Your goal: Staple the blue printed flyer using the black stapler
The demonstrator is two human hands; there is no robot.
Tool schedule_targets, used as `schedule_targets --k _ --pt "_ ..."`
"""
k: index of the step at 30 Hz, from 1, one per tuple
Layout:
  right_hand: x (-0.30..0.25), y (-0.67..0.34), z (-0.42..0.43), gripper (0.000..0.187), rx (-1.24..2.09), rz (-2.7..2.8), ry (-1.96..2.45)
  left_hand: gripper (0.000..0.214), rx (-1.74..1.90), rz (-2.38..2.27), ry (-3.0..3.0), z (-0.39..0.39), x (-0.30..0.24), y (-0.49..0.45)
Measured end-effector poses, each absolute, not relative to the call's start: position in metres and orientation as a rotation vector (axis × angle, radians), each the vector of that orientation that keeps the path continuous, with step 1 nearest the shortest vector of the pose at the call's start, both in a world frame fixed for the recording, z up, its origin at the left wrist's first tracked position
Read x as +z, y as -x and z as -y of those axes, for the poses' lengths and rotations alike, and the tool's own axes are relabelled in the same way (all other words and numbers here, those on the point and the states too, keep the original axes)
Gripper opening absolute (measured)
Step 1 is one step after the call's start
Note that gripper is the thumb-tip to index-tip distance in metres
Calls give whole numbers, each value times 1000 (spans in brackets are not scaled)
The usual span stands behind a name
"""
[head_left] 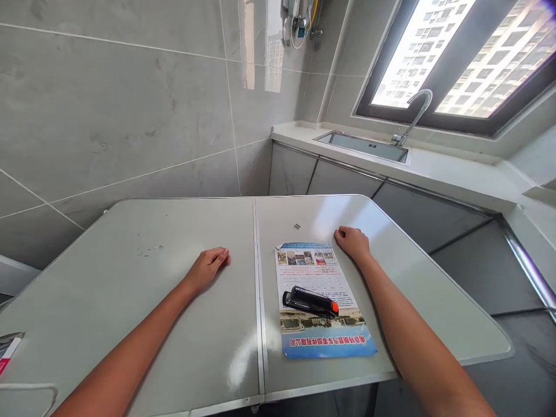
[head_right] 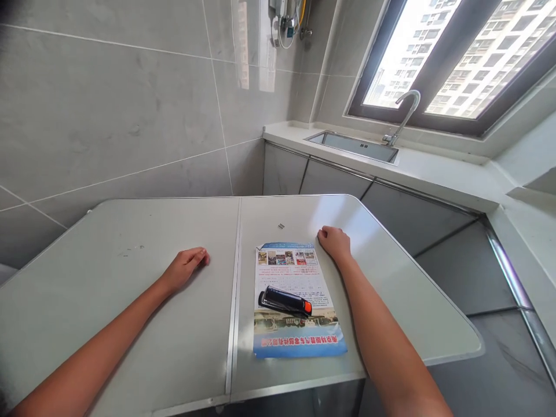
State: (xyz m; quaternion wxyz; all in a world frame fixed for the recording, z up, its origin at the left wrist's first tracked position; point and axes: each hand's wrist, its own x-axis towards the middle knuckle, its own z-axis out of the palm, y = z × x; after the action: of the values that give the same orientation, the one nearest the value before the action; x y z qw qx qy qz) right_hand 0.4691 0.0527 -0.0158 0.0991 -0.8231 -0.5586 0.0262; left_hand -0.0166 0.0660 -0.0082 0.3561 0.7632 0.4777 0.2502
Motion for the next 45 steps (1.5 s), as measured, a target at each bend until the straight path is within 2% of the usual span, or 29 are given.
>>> schedule_targets --k 9,16,18,20,22,29,35,40,45 --pt "-17 -473 -56 32 89 1646 2389 36 612 -1485 -2040 -76 3 -11" --pt "-17 -475 -55 31 92 1659 2394 17 568 -1285 -2441 -116 21 -134" --pt "-18 -475 -55 32 87 1671 2389 18 554 -1286 -2477 -132 17 -167" --pt "-19 -477 -55 33 83 1682 2385 35 538 -1297 -2526 -145 9 -190" --pt "-21 -478 -55 34 81 1691 2378 43 480 -1246 -2596 -153 0 -203" --pt "-28 -483 -59 34 67 1680 2364 23 316 -1048 -2798 -154 -16 -217" --pt "-30 -485 -59 35 68 1680 2369 21 379 -1270 -2773 -157 -12 -183" --pt "-32 -487 -60 35 65 1687 2376 22 412 -1680 -2602 -171 -5 -82" --pt "-33 -488 -62 35 82 1683 2379 20 387 -1887 -2472 -165 -6 -4"
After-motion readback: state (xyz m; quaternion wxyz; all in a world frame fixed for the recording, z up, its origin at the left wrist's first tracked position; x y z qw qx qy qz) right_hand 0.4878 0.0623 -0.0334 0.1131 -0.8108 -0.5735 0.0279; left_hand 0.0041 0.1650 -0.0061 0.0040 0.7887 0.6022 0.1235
